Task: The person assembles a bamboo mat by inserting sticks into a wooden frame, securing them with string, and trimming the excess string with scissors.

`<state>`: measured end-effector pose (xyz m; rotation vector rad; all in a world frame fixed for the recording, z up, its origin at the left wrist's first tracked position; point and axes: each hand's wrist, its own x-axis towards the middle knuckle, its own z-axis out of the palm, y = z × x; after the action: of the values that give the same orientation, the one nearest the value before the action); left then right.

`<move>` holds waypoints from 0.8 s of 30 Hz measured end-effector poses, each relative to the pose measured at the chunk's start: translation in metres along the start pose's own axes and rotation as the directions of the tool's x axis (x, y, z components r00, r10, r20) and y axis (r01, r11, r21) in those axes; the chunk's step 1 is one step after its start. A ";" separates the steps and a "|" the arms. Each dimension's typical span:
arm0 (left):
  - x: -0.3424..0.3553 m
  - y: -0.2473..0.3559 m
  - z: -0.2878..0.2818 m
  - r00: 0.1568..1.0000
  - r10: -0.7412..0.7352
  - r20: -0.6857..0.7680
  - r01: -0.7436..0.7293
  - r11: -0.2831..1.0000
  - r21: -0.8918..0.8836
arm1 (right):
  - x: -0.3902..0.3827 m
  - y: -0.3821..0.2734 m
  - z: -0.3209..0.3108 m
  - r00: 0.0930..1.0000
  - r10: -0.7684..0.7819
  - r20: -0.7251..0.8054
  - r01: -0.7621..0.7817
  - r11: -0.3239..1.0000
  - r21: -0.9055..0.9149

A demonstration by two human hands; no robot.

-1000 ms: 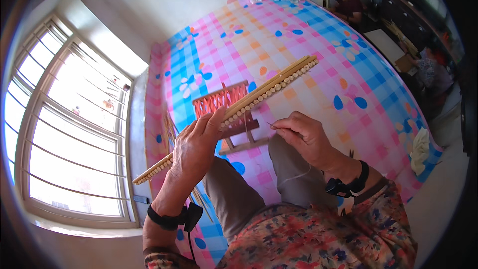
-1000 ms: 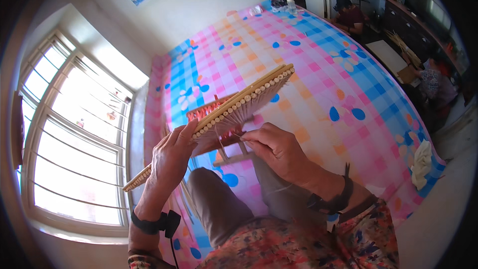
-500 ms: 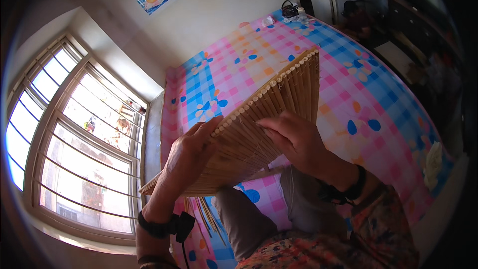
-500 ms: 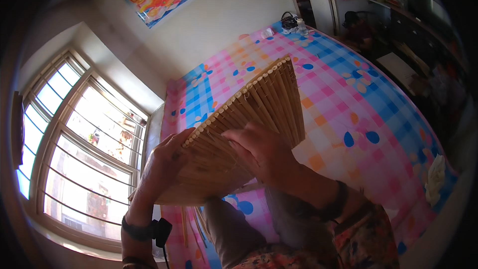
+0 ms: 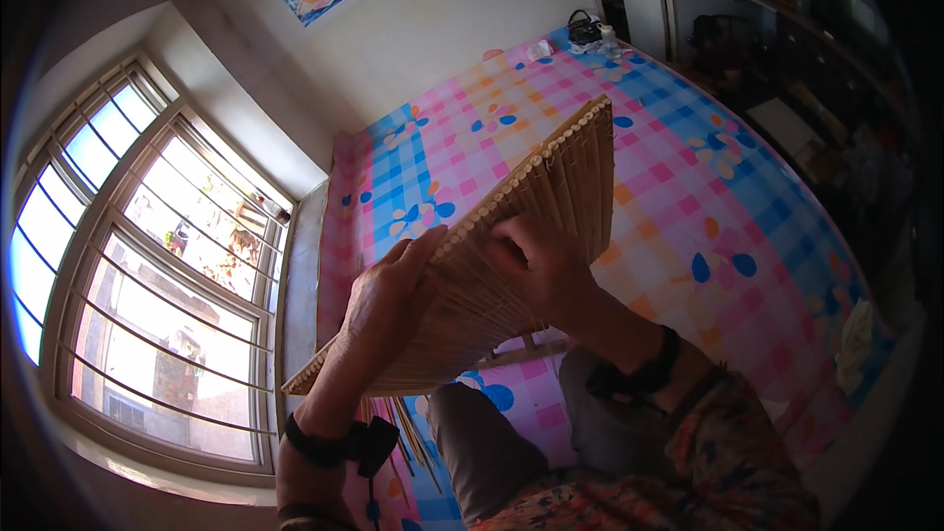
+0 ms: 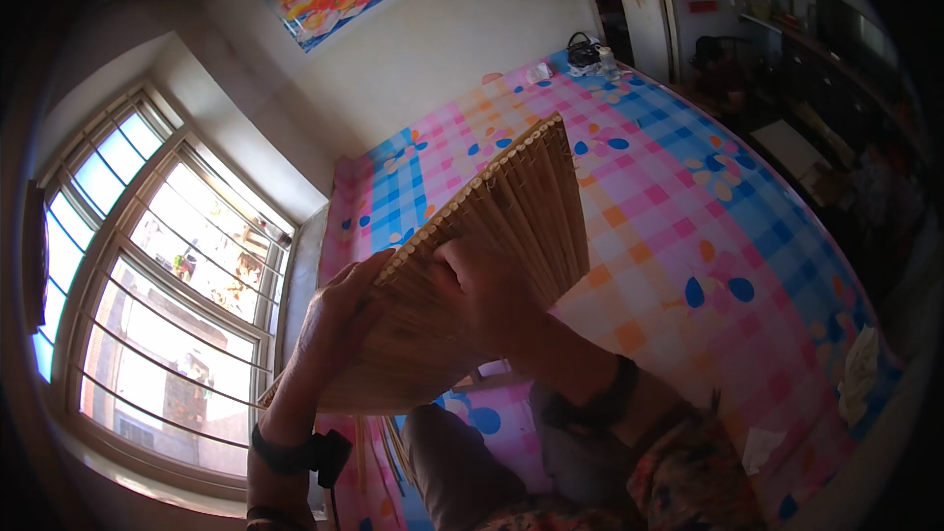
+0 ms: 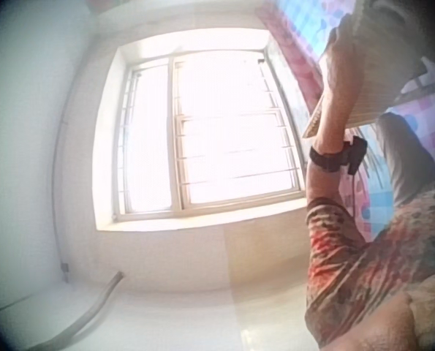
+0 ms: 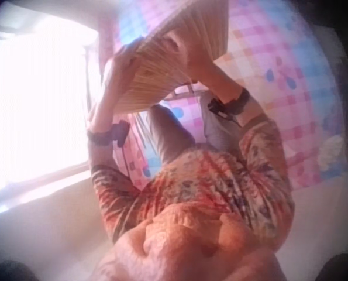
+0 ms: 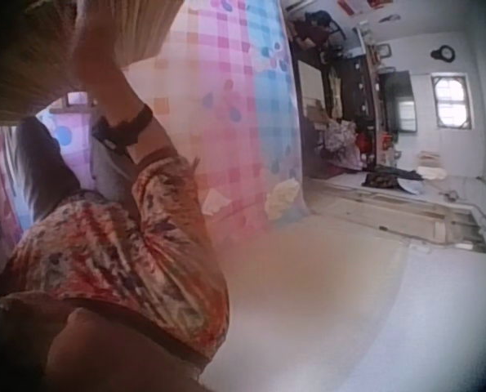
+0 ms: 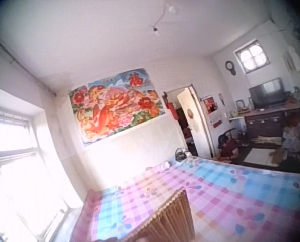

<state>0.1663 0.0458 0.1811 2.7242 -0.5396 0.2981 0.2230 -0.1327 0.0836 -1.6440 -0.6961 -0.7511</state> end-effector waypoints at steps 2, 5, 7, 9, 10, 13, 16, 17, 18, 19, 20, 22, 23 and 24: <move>0.001 -0.002 0.001 1.000 0.000 -0.012 0.001 1.000 0.016 | 0.003 0.002 0.001 1.000 0.029 -0.007 -0.029 0.999 0.037; 0.002 -0.005 0.000 0.999 -0.042 -0.011 0.042 0.999 0.024 | 0.006 0.001 -0.007 0.980 0.155 0.122 -0.176 0.968 0.181; 0.003 -0.008 -0.001 0.997 -0.074 0.004 0.074 0.996 0.055 | 0.006 0.004 -0.012 0.948 0.273 0.161 -0.300 0.936 0.185; 0.006 -0.011 0.002 0.996 -0.090 0.018 0.089 0.994 0.064 | 0.008 0.015 -0.014 0.968 0.232 0.093 -0.242 0.962 0.125; 0.007 -0.013 0.003 0.994 -0.106 0.030 0.103 0.992 0.076 | 0.008 0.020 -0.014 0.983 0.182 0.026 -0.183 0.981 0.063; 0.006 -0.021 0.010 0.990 -0.138 0.011 0.136 0.985 0.111 | 0.009 0.022 -0.016 0.999 -0.039 0.017 0.040 0.998 -0.041; 0.013 -0.013 0.007 0.974 -0.224 0.037 0.224 0.975 0.015 | 0.001 0.017 -0.006 0.990 0.056 0.126 -0.050 0.998 -0.049; 0.014 -0.013 0.007 0.974 -0.224 0.040 0.223 0.975 0.020 | 0.002 0.019 -0.005 0.991 0.058 0.122 -0.053 0.998 -0.046; 0.015 -0.012 0.006 0.972 -0.231 0.050 0.230 0.973 0.026 | 0.002 0.022 -0.004 0.992 0.031 0.124 -0.025 0.998 -0.049; 0.016 -0.012 0.006 0.969 -0.238 0.061 0.236 0.971 0.033 | 0.003 0.024 -0.003 0.992 0.003 0.124 0.003 0.999 -0.053; 0.014 -0.015 0.006 0.968 -0.243 0.067 0.241 0.970 0.038 | 0.002 0.025 -0.001 0.992 0.009 0.123 -0.003 0.999 -0.047; 0.011 -0.021 0.006 0.987 -0.157 0.028 0.155 0.986 0.065 | 0.001 0.025 0.000 0.982 -0.012 0.187 0.026 0.997 -0.075; 0.011 -0.021 0.007 0.987 -0.155 0.033 0.153 0.986 0.068 | 0.002 0.024 -0.001 0.983 -0.008 0.184 0.022 0.997 -0.075; 0.012 -0.022 0.007 0.988 -0.153 0.033 0.151 0.987 0.055 | 0.003 0.024 -0.001 0.983 -0.002 0.186 0.021 0.995 -0.096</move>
<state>0.1871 0.0579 0.1714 2.8076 -0.3351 0.2253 0.2432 -0.1379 0.0714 -1.8170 -0.8120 -0.6537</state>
